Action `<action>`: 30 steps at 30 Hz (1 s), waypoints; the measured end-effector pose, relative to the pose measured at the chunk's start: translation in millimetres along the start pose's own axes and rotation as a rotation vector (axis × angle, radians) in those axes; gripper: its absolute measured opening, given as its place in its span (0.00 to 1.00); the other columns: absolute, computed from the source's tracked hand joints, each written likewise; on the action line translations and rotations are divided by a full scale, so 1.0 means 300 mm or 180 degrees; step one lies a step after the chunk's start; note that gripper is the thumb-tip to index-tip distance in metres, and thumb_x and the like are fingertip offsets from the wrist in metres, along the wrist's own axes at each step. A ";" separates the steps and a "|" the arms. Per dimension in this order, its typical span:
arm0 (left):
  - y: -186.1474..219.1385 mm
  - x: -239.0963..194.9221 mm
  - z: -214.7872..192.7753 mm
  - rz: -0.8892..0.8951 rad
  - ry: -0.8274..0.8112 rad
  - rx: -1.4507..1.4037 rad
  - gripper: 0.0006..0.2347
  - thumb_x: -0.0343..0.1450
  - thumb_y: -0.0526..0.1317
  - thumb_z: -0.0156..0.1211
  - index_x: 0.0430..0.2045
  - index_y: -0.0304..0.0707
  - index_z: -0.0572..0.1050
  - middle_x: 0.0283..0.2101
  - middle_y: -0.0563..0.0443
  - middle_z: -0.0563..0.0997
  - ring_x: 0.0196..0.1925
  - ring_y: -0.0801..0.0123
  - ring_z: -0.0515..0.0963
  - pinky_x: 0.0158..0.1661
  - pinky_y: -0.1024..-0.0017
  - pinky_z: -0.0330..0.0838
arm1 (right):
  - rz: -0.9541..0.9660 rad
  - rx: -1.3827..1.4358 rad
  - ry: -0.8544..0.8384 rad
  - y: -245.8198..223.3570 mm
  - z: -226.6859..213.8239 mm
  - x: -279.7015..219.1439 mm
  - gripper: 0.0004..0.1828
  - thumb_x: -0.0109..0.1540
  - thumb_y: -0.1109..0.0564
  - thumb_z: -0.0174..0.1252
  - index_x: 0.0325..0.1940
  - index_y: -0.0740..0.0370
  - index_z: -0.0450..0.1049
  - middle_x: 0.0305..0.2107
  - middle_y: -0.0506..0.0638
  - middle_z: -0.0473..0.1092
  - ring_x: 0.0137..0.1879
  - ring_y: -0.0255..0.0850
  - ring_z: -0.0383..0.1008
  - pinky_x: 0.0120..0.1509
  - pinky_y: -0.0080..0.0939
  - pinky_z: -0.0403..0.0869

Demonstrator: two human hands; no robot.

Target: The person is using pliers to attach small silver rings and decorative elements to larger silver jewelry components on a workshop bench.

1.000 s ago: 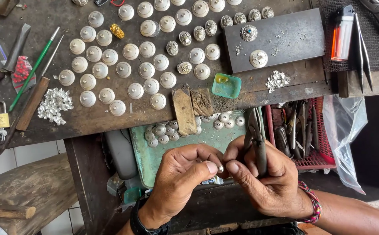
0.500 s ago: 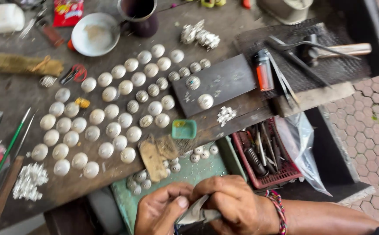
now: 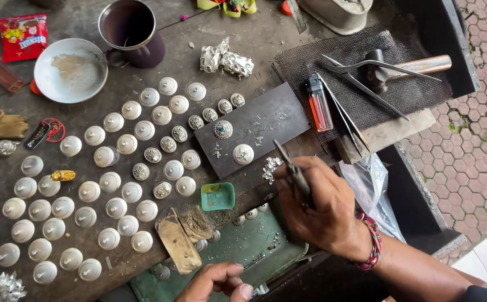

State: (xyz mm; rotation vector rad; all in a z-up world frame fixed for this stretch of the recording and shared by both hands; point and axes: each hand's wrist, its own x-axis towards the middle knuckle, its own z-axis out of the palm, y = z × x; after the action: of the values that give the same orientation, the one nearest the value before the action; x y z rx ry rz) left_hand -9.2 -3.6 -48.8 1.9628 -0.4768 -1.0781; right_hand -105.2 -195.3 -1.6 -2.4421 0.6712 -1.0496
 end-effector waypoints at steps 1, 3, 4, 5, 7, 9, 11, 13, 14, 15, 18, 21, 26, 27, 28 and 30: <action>-0.003 0.004 -0.002 0.0079 -0.0035 0.0082 0.09 0.50 0.39 0.66 0.21 0.48 0.83 0.17 0.62 0.81 0.18 0.80 0.77 0.29 0.84 0.73 | 0.0081 -0.0061 0.0005 0.003 0.002 0.006 0.04 0.55 0.67 0.50 0.28 0.70 0.62 0.28 0.55 0.69 0.31 0.43 0.70 0.33 0.34 0.71; -0.016 0.013 -0.010 0.0147 -0.0074 0.0159 0.09 0.51 0.40 0.65 0.21 0.49 0.83 0.18 0.63 0.82 0.19 0.81 0.77 0.29 0.85 0.73 | 0.0167 -0.0123 -0.0002 0.007 0.005 0.011 0.04 0.56 0.66 0.50 0.28 0.69 0.62 0.27 0.53 0.69 0.32 0.43 0.71 0.35 0.34 0.70; -0.026 0.018 -0.016 0.0198 -0.0218 0.0212 0.09 0.53 0.42 0.64 0.24 0.51 0.82 0.21 0.63 0.82 0.21 0.81 0.78 0.30 0.83 0.73 | 0.0205 -0.0154 0.0007 0.009 0.006 0.012 0.02 0.56 0.66 0.50 0.29 0.69 0.64 0.28 0.53 0.69 0.32 0.42 0.71 0.36 0.34 0.70; -0.035 0.022 -0.023 0.0249 -0.0349 0.0265 0.10 0.54 0.43 0.63 0.26 0.52 0.82 0.24 0.64 0.83 0.23 0.80 0.79 0.30 0.82 0.73 | 0.0237 -0.0175 0.0017 0.011 0.008 0.013 0.01 0.56 0.67 0.50 0.31 0.69 0.65 0.28 0.53 0.69 0.32 0.42 0.71 0.37 0.34 0.71; 0.024 0.012 -0.010 0.0538 -0.0066 0.0364 0.08 0.54 0.43 0.62 0.24 0.53 0.81 0.22 0.65 0.82 0.21 0.81 0.78 0.28 0.82 0.73 | 0.0297 -0.0126 -0.0003 0.012 0.006 0.014 0.02 0.56 0.67 0.50 0.29 0.68 0.63 0.28 0.53 0.69 0.32 0.42 0.71 0.37 0.34 0.70; 0.074 0.008 0.002 0.0821 0.0253 0.0484 0.06 0.54 0.43 0.62 0.21 0.54 0.81 0.19 0.67 0.81 0.19 0.82 0.77 0.26 0.82 0.72 | 0.0346 -0.0043 -0.0019 0.008 -0.001 0.017 0.04 0.56 0.67 0.50 0.27 0.68 0.62 0.29 0.53 0.69 0.32 0.42 0.71 0.37 0.34 0.70; 0.111 0.009 0.007 0.1602 0.0637 0.0098 0.04 0.54 0.38 0.59 0.16 0.43 0.78 0.16 0.61 0.78 0.14 0.81 0.74 0.19 0.86 0.71 | 0.0137 -0.0042 0.0021 -0.002 -0.003 0.028 0.13 0.54 0.68 0.51 0.20 0.66 0.55 0.27 0.56 0.67 0.30 0.42 0.68 0.33 0.34 0.66; 0.124 0.020 -0.008 0.1856 0.0568 -0.0018 0.03 0.55 0.36 0.59 0.18 0.41 0.77 0.18 0.57 0.78 0.17 0.79 0.75 0.20 0.85 0.72 | 0.0067 0.0055 0.0007 -0.022 -0.012 0.015 0.14 0.54 0.69 0.52 0.19 0.64 0.54 0.26 0.56 0.67 0.31 0.44 0.68 0.34 0.35 0.66; 0.126 0.023 -0.023 0.2139 0.0389 -0.0147 0.03 0.57 0.35 0.59 0.20 0.39 0.76 0.21 0.54 0.77 0.19 0.77 0.75 0.21 0.84 0.72 | 0.0048 0.0059 0.0015 -0.033 -0.009 0.011 0.15 0.53 0.69 0.53 0.19 0.63 0.54 0.25 0.56 0.67 0.32 0.45 0.68 0.35 0.37 0.66; 0.141 0.015 -0.036 0.2081 0.0572 -0.0089 0.03 0.57 0.35 0.59 0.20 0.39 0.76 0.21 0.54 0.77 0.19 0.77 0.75 0.21 0.84 0.72 | -0.0031 0.0232 -0.0034 -0.048 -0.006 -0.004 0.15 0.53 0.69 0.53 0.19 0.63 0.54 0.25 0.56 0.67 0.32 0.45 0.68 0.35 0.37 0.66; 0.178 -0.004 -0.069 0.2420 0.0338 -0.0101 0.03 0.61 0.33 0.58 0.23 0.34 0.73 0.21 0.49 0.74 0.21 0.68 0.73 0.25 0.75 0.67 | 0.0036 0.0428 -0.0039 -0.079 0.016 -0.042 0.14 0.54 0.70 0.55 0.19 0.68 0.56 0.22 0.58 0.64 0.29 0.48 0.64 0.34 0.42 0.63; 0.172 -0.020 -0.093 0.2759 0.0373 0.0005 0.03 0.65 0.33 0.55 0.24 0.31 0.71 0.24 0.45 0.76 0.21 0.62 0.73 0.25 0.69 0.68 | 0.0265 0.0656 -0.0086 -0.153 0.034 -0.067 0.12 0.54 0.71 0.56 0.19 0.72 0.59 0.19 0.57 0.64 0.22 0.41 0.59 0.28 0.35 0.57; 0.142 -0.016 -0.115 0.3073 0.0714 0.0069 0.04 0.68 0.35 0.54 0.26 0.32 0.72 0.26 0.48 0.76 0.24 0.65 0.75 0.26 0.69 0.72 | 0.1866 -0.0165 -0.0840 -0.212 0.043 -0.110 0.06 0.58 0.62 0.60 0.28 0.62 0.69 0.23 0.47 0.60 0.22 0.33 0.53 0.30 0.30 0.55; 0.141 -0.015 -0.124 0.3045 0.0750 0.0073 0.04 0.68 0.35 0.54 0.26 0.32 0.72 0.26 0.48 0.76 0.24 0.65 0.75 0.26 0.69 0.72 | 0.1847 -0.0146 -0.0876 -0.174 0.050 -0.142 0.06 0.58 0.62 0.60 0.28 0.62 0.69 0.23 0.47 0.60 0.22 0.33 0.53 0.30 0.30 0.55; 0.141 -0.014 -0.133 0.3062 0.0822 -0.0008 0.03 0.68 0.34 0.55 0.26 0.33 0.72 0.26 0.49 0.76 0.23 0.64 0.74 0.27 0.69 0.71 | 0.1807 -0.0141 -0.0877 -0.135 0.056 -0.173 0.06 0.57 0.62 0.61 0.29 0.62 0.69 0.22 0.48 0.60 0.23 0.33 0.53 0.33 0.31 0.56; 0.150 -0.015 -0.152 0.3050 0.0937 -0.0084 0.03 0.68 0.34 0.55 0.27 0.33 0.71 0.26 0.50 0.75 0.23 0.64 0.73 0.28 0.70 0.70 | 0.1746 -0.0116 -0.0918 -0.078 0.061 -0.200 0.07 0.56 0.62 0.62 0.29 0.63 0.69 0.22 0.49 0.60 0.25 0.34 0.53 0.37 0.32 0.57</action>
State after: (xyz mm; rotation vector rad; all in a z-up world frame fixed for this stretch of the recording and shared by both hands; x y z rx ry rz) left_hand 28.7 -5.0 2.9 1.5157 -1.0706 -0.1825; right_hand -121.6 -139.4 -34.7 -2.1760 1.1696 -0.4638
